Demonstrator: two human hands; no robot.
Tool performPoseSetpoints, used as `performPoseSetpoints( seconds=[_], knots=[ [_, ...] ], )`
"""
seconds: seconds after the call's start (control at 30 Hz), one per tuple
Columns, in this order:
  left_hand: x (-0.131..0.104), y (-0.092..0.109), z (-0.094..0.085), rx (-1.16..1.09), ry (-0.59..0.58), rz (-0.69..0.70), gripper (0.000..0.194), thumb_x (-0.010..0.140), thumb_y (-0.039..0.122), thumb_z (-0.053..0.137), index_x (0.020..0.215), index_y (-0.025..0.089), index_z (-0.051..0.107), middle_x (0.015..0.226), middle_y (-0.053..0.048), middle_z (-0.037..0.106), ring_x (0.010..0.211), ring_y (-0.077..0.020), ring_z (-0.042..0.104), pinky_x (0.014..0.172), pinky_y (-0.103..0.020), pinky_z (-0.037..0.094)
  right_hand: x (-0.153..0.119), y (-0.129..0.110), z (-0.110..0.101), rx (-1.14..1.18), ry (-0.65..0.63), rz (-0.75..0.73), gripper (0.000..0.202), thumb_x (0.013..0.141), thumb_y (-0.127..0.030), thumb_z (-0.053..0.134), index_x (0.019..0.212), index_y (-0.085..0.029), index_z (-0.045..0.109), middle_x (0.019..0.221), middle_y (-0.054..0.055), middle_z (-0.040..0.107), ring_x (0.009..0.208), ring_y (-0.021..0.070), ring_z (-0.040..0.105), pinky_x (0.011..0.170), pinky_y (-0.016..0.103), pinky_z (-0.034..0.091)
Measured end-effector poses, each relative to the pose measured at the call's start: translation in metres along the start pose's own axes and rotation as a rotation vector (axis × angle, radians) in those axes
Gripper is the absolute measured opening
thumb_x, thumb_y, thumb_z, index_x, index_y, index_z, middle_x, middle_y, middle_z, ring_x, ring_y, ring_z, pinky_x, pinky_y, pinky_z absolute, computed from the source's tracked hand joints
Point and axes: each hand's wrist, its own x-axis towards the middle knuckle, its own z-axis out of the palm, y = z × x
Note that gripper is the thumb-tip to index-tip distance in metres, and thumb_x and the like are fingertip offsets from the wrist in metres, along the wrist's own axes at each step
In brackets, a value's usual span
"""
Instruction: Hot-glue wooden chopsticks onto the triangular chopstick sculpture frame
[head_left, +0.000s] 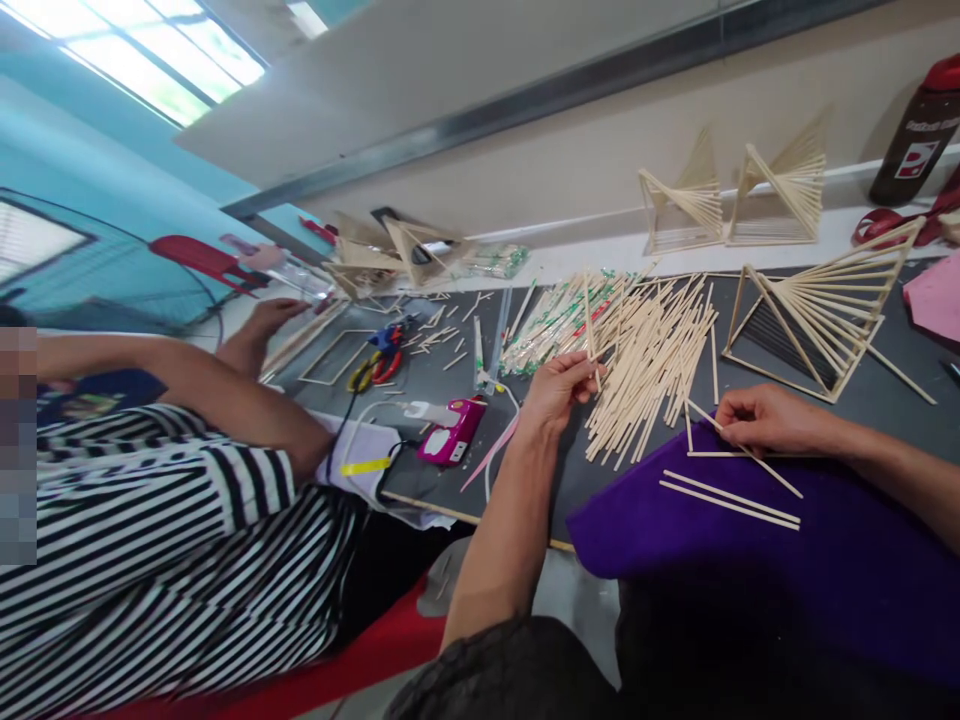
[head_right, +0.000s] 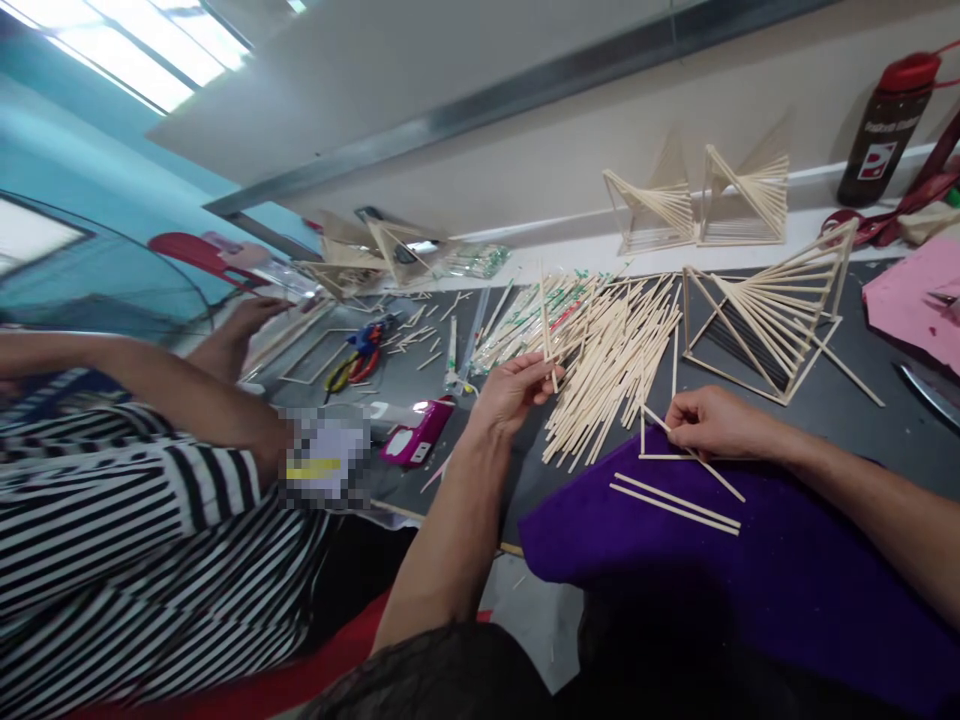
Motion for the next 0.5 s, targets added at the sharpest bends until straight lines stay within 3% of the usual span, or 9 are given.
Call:
performPoseSetpoints(
  seconds=[0.17, 0.27, 0.37, 0.43, 0.5],
  knots=[
    [-0.002, 0.0, 0.001, 0.134, 0.023, 0.03, 0.031, 0.057, 0.035, 0.075, 0.079, 0.014, 0.067, 0.07, -0.003, 0.069, 0.043, -0.005, 0.046, 0.039, -0.018, 0.029, -0.002, -0.005, 0.0, -0.016, -0.006, 0.014, 0.013, 0.072, -0.03, 0.056, 0.074, -0.017, 0.058, 0.06, -0.003, 0.054, 0.05, 0.0088, 0.048, 0.048, 0.021, 0.036],
    [-0.003, 0.0, 0.0, 0.452, 0.094, 0.085, 0.028, 0.066, 0.033, 0.067, 0.085, 0.014, 0.07, 0.066, -0.002, 0.068, 0.047, -0.0085, 0.049, 0.044, -0.021, 0.035, -0.003, -0.009, -0.001, -0.028, 0.0, 0.019, 0.013, 0.072, -0.03, 0.056, 0.074, -0.017, 0.058, 0.058, -0.004, 0.053, 0.049, 0.0086, 0.047, 0.048, 0.021, 0.034],
    [-0.008, 0.006, -0.003, 0.935, 0.211, 0.215, 0.028, 0.076, 0.026, 0.057, 0.098, 0.016, 0.073, 0.085, -0.006, 0.073, 0.075, -0.0175, 0.065, 0.068, -0.027, 0.049, -0.003, -0.011, -0.001, -0.038, 0.003, 0.018, 0.013, 0.071, -0.031, 0.057, 0.072, -0.018, 0.057, 0.058, -0.004, 0.053, 0.048, 0.0086, 0.047, 0.049, 0.021, 0.034],
    [-0.015, 0.011, 0.0, 1.2, 0.267, 0.283, 0.032, 0.083, 0.022, 0.05, 0.107, 0.018, 0.072, 0.108, -0.009, 0.072, 0.096, -0.0228, 0.066, 0.084, -0.033, 0.049, -0.003, -0.011, -0.002, -0.038, 0.001, 0.018, 0.013, 0.071, -0.031, 0.057, 0.073, -0.017, 0.057, 0.058, -0.004, 0.053, 0.049, 0.0086, 0.047, 0.049, 0.021, 0.034],
    [-0.025, 0.014, 0.008, 1.344, 0.292, 0.324, 0.035, 0.088, 0.022, 0.045, 0.111, 0.018, 0.071, 0.119, -0.011, 0.067, 0.104, -0.0252, 0.064, 0.09, -0.036, 0.048, -0.003, -0.01, -0.002, -0.036, -0.002, 0.015, 0.013, 0.071, -0.03, 0.057, 0.074, -0.017, 0.057, 0.059, -0.004, 0.054, 0.049, 0.0088, 0.047, 0.048, 0.021, 0.035]
  ],
)
